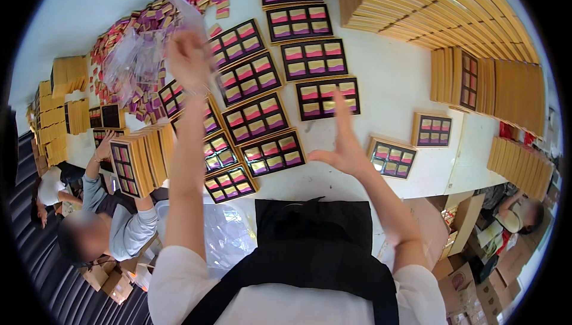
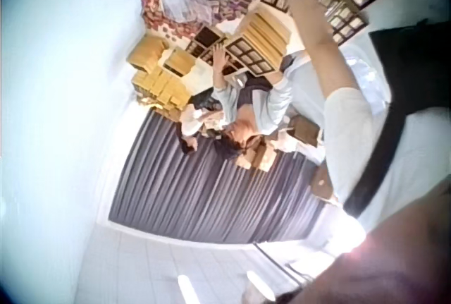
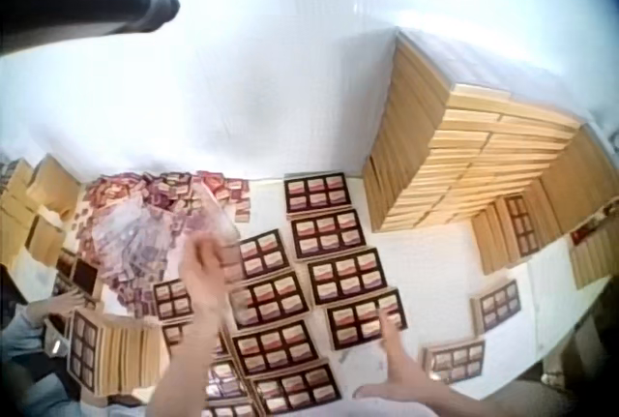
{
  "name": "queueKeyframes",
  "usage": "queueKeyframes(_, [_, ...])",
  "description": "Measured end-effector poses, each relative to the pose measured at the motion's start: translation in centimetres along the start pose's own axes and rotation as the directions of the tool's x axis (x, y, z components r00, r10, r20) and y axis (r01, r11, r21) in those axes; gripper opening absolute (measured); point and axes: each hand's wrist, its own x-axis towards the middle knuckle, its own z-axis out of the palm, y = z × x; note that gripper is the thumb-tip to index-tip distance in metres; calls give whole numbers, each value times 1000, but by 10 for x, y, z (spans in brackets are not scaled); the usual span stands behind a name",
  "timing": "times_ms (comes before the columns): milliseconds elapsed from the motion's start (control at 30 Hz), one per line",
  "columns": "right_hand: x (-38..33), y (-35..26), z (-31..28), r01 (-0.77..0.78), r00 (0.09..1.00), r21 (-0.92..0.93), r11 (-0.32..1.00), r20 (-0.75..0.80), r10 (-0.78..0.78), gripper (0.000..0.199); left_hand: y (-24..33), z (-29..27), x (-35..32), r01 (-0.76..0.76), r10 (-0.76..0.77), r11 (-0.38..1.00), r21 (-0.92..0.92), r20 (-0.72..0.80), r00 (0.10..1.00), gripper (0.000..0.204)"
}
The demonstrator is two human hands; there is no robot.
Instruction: The person places small, colorful rectangular items into the compartments of black trays on a table. They arrange the items by hand, filling the slots in the trays and stacking the completed units. The person also handles a clear plastic bag and uses scissors to cut a small piece of material.
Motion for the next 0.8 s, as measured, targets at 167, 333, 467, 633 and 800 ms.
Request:
queueKeyframes(167, [6,-13,4,-22,987,434,901,155,-50,146,98,78,-180,149,-53,922,-356,267,962,9])
queueKeyframes(333, [-26,18,-22,-59,996,366,929,80,32,146,109,93,-214,117,-25,945,-305,290,957,18])
queueKeyframes(467, [6,56,-70,-14,997,-565,825,-74,-34,135,41,88,-198,377,-347,924,-67,268,899,33])
queueKeyframes(633, [36,103,-79,95,987,-661,744,159,16,133,9,104,-205,566,-485,815,-121,391,782,38])
queueKeyframes(800, [43,94,-72,126,982,-755,643,189,30,131,-10,112,-219,488,-433,868,-90,341,834,39])
